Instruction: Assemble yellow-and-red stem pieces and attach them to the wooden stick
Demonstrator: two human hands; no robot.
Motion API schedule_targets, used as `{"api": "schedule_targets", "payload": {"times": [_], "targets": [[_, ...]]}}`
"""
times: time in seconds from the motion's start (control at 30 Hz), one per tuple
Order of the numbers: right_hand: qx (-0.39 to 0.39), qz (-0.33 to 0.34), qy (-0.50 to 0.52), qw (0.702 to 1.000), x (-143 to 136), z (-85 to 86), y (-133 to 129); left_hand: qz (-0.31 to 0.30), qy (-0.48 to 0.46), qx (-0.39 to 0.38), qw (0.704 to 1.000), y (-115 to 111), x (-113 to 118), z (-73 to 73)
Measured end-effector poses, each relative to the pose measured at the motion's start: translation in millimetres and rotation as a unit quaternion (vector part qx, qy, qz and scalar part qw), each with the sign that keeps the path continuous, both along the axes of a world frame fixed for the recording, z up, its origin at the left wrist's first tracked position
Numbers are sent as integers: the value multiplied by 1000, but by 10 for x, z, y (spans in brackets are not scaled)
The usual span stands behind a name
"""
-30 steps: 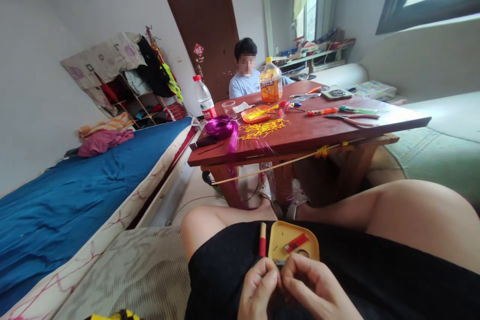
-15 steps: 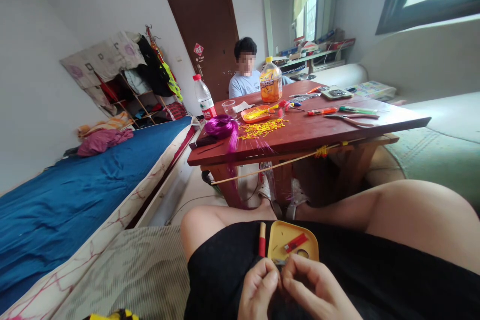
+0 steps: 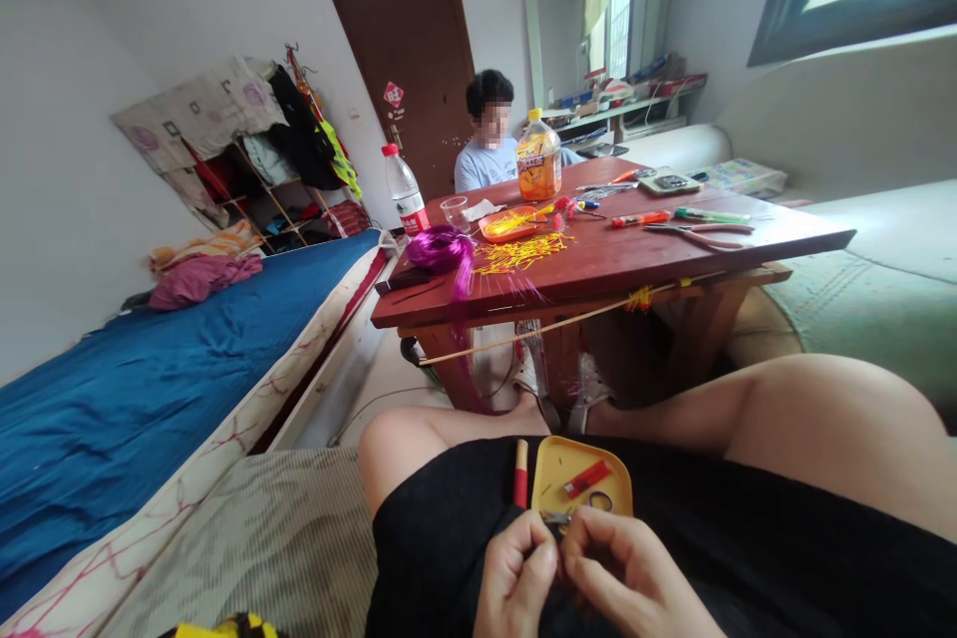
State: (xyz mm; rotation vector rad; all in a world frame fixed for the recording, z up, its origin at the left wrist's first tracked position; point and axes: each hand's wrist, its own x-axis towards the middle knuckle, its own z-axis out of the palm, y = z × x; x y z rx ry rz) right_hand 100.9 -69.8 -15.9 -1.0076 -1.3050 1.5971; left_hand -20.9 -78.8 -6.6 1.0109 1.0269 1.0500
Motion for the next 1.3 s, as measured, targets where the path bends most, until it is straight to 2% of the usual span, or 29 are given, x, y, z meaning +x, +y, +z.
{"api": "schedule_targets", "payload": {"times": [0.17, 0.37, 0.47, 0.67, 0.93, 1.13, 1.3], "targets": [[-16, -6, 5, 1000, -8, -26, -7, 3, 76, 45, 996, -5, -16, 3], [-58, 7, 56, 997, -8, 2, -9, -8, 111, 53, 992, -12, -61, -106], [-77, 5, 74, 994, -6, 14, -11, -12, 104, 49, 993, -8, -65, -131], [-116, 25, 104, 987, -7, 3, 0, -49, 47, 32, 997, 13, -43, -73], [-58, -2, 60, 997, 4, 22, -31, -31, 70, 22, 997, 1, -62, -133], [-93, 11, 75, 993, 9, 16, -32, -52, 97, 37, 993, 12, -65, -79], [-87, 7, 78, 993, 12, 39, -24, -48, 71, 5, 996, 10, -52, -69]]}}
